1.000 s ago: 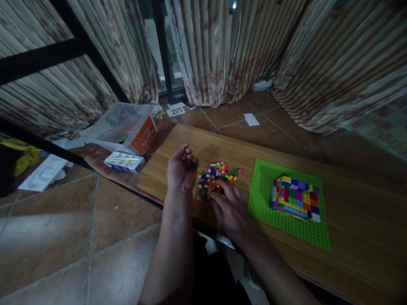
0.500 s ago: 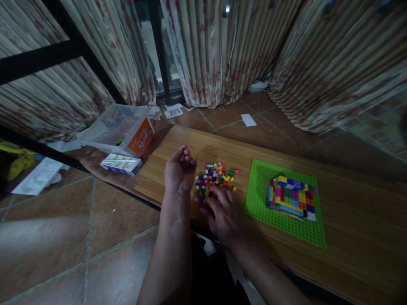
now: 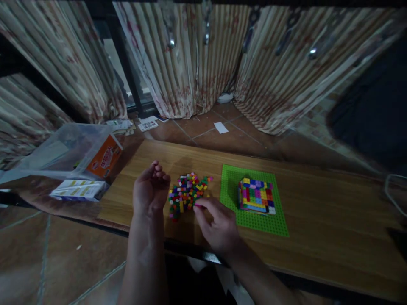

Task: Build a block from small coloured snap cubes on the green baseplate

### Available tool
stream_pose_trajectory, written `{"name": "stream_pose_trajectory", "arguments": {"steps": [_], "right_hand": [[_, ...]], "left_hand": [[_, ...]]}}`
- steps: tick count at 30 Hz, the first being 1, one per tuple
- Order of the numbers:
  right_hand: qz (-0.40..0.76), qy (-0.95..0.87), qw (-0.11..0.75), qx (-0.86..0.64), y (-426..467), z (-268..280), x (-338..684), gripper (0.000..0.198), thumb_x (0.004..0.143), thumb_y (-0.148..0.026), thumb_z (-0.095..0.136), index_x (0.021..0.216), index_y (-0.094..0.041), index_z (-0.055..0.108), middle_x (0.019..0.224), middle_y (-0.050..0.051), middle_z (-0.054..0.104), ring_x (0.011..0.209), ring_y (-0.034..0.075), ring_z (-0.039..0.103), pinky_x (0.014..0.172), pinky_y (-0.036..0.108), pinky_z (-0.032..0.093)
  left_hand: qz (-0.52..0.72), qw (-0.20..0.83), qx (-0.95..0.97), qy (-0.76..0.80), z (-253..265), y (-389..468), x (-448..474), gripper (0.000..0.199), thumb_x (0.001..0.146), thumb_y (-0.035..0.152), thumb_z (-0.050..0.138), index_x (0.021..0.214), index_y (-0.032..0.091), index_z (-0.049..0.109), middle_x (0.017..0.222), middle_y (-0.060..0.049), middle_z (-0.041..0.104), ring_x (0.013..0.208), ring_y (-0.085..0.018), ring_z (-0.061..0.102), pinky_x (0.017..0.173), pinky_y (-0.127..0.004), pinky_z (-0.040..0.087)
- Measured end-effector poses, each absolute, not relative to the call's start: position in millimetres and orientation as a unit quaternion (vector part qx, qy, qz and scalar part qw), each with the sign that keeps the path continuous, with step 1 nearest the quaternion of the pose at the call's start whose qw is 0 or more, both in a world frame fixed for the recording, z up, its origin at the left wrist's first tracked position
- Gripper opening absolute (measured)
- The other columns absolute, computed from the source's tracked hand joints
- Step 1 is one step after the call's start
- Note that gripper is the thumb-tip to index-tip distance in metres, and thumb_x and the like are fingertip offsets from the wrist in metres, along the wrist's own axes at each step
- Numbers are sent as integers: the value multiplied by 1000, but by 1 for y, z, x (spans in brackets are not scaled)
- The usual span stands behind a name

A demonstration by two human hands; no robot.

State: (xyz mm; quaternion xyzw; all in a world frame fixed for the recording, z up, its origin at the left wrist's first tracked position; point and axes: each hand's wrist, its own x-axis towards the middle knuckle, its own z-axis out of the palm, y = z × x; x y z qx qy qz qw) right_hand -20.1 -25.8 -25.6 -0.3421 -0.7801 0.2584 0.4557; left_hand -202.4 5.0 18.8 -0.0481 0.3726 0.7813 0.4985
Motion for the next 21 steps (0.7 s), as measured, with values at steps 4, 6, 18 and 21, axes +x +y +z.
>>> {"name": "stream_pose_trajectory", "arguments": {"steps": [4,6,18,21], "right_hand": [[263,-703,506,-425,-11,-10,14,10,90,-18,60,93,-22,69,84,1,72,75,13,67,69,25,54],[254,-664,517,-477,-3,-7,33,10,89,-24,63,93,-24,71,88,1,73,79,14,68,71,27,55],[165,-665,405,-606,24,-12,102,28,91,-34,52,99,-18,74,97,9,72,84,21,66,76,36,53],[140,-693,369,-603,25,-13,100,31,92,-32,49,100,-18,74,98,10,71,86,22,65,78,37,51]], "left_hand": [[774,502,-44,383,20,7,-197,20,90,5,44,79,10,61,58,3,55,43,-4,49,44,-16,42],[770,505,-43,388,20,9,-193,19,88,5,46,79,11,62,58,3,55,43,-4,49,44,-16,42],[694,585,14,420,18,17,-139,10,84,5,54,82,11,63,59,3,58,42,-4,51,46,-14,45],[684,595,29,421,15,18,-132,8,82,6,56,83,12,63,61,2,60,45,-5,53,47,-15,46]]}}
